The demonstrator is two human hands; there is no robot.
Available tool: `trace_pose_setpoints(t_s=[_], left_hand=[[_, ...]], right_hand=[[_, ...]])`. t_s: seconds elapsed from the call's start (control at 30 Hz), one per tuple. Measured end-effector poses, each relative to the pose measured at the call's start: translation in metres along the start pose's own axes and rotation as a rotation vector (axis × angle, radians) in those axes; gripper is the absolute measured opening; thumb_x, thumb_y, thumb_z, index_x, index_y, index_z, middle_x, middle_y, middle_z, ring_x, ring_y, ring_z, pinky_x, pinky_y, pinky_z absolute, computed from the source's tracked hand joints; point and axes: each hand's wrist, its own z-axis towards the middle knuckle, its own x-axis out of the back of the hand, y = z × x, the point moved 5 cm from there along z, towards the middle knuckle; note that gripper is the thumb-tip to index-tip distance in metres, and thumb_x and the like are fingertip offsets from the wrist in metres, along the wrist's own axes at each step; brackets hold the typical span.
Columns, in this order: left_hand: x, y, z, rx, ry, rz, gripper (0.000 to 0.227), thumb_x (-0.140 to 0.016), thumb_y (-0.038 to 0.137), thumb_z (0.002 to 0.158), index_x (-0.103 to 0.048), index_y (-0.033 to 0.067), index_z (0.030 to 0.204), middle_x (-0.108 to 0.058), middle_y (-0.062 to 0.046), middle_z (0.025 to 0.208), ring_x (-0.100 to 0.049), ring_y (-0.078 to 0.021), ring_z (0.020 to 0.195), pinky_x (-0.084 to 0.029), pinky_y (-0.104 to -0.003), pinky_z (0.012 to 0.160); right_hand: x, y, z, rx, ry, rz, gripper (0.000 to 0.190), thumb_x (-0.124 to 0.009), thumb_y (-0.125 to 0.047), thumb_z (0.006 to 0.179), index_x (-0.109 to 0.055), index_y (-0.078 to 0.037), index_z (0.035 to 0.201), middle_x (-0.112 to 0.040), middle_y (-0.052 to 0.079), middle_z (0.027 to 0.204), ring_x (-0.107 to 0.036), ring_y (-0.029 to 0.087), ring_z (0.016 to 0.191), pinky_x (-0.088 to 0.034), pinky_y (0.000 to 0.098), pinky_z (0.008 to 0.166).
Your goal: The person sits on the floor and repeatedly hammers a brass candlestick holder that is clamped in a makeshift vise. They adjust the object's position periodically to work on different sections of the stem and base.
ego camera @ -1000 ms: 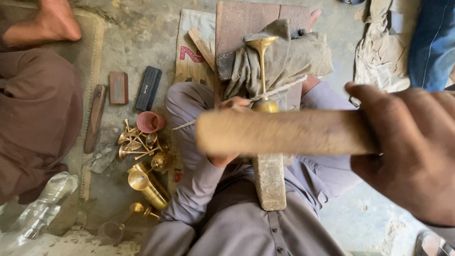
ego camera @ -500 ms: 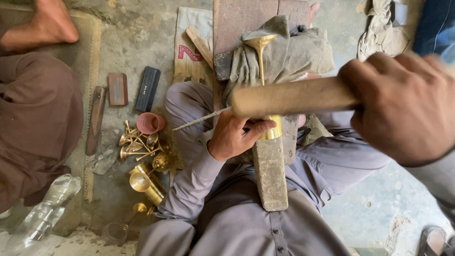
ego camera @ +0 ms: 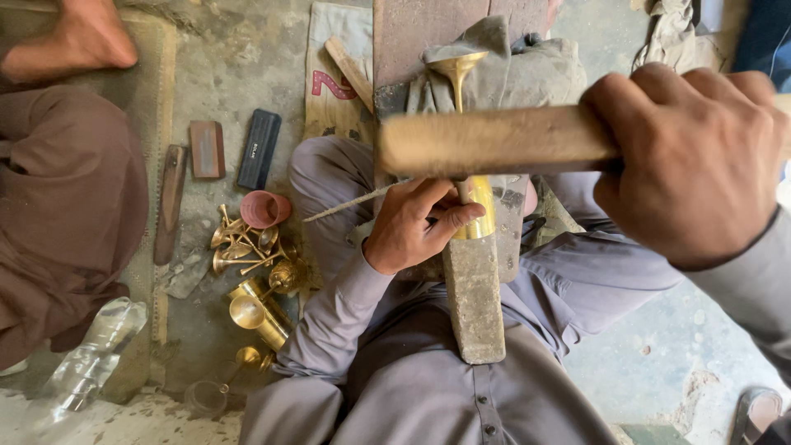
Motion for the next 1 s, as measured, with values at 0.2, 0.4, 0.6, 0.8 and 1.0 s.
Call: trace_pose_setpoints(t_s=[0.2,0.4,0.6,0.8,1.0], left_hand=[[0.001,0.003,0.0,-0.012,-0.009,0.025,0.026,-0.08,0.027,0.098,-0.066,0.0051,0.101,-0.074,-0.006,0.088,-0.074,-0.0173,0.073,-0.057,-0.03,0.065],[-0.003,-0.006,-0.005,-0.038,-0.017,0.044,0.025,-0.082,0.023,0.095,-0.067,0.0065,0.106,-0.072,-0.007,0.086,-0.072,-0.0167,0.07,-0.057,-0.031,0.063],[0.011,-0.025,-0.014,0.083,0.209,-0.541,0.014,-0.07,0.013,0.108,-0.057,0.0063,0.11,-0.068,-0.005,0.104,-0.076,-0.0155,0.085,-0.069,-0.028,0.072],[0.014,-0.008,-0.04,0.086,0.34,0.111,0.017,-0.054,0.018,0.113,-0.056,0.0014,0.111,-0.059,-0.009,0.109,-0.061,-0.0169,0.097,-0.052,-0.032,0.086],[-0.02,-0.043,-0.054,0.611,-0.029,-0.099,0.07,-0.069,0.052,0.088,-0.058,0.0006,0.134,-0.061,-0.008,0.092,-0.049,-0.0142,0.072,-0.043,-0.03,0.062]], right_hand=[[0.005,-0.004,0.002,-0.045,-0.09,-0.122,0.025,-0.075,-0.015,0.079,-0.069,-0.01,0.103,-0.069,0.006,0.081,-0.064,0.022,0.064,-0.052,0.0397,0.065],[0.005,-0.003,-0.011,-0.123,-0.131,-0.111,0.027,-0.075,-0.021,0.083,-0.07,-0.009,0.107,-0.069,0.008,0.082,-0.064,0.022,0.063,-0.048,0.0379,0.062],[-0.022,0.014,-0.065,-0.296,-0.015,0.298,0.034,-0.075,-0.013,0.08,-0.069,-0.004,0.112,-0.072,0.016,0.092,-0.068,0.033,0.073,-0.052,0.0453,0.066],[-0.143,0.022,-0.17,-0.902,-0.088,0.548,0.049,-0.086,-0.032,0.085,-0.062,0.0,0.114,-0.069,0.023,0.087,-0.067,0.04,0.076,-0.051,0.0497,0.071],[-0.197,-0.029,-0.233,-0.972,-0.056,0.697,0.054,-0.082,-0.03,0.084,-0.065,-0.001,0.127,-0.069,0.025,0.107,-0.068,0.039,0.095,-0.054,0.0456,0.082]])
